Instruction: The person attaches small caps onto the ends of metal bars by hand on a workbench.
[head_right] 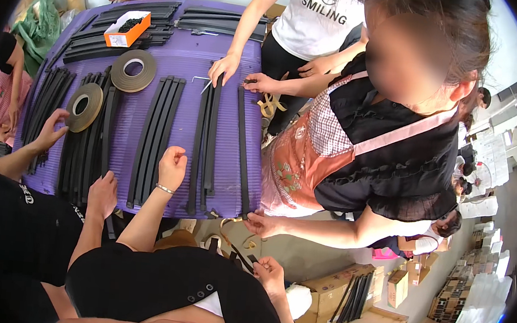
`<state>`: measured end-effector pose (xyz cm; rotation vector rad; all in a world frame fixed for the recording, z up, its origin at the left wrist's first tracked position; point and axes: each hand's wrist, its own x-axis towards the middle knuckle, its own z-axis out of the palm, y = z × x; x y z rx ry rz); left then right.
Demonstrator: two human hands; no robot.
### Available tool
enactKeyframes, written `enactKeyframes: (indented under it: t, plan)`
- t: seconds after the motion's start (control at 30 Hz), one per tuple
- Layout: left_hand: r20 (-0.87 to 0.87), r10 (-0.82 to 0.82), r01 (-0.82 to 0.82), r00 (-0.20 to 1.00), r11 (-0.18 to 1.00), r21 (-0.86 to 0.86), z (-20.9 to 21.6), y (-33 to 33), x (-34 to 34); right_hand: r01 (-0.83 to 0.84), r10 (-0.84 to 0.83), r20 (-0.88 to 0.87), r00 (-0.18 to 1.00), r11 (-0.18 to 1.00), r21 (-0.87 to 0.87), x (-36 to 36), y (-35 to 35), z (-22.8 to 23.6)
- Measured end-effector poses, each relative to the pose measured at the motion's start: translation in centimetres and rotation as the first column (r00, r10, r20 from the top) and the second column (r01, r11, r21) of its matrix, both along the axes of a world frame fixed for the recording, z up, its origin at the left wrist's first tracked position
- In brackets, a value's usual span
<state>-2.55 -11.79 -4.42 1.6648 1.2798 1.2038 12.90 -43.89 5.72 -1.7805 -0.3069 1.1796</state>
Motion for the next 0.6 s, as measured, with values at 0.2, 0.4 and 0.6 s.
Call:
enactKeyframes:
  t: [0.2,0.4,0.6]
  plan:
    - [0.098,-0.001,-0.003,0.995,0.999,0.04,1.0,0.1,0.3,0.019,-0.016,-0.079,0.997,0.999,0.036,0.0,-0.6,0.5]
    - [0.103,-0.001,0.0,0.995,1.0,0.013,0.1,0.4,0.1,-0.008,0.012,-0.078,0.997,0.999,0.052,-0.1,-0.6,0.6]
    - [-0.313,-0.018,0.008,0.95,0.999,-0.034,-2.5,-0.9,0.1,-0.018,0.02,-0.038,0.999,0.998,0.052,-0.9,-1.4,0.1]
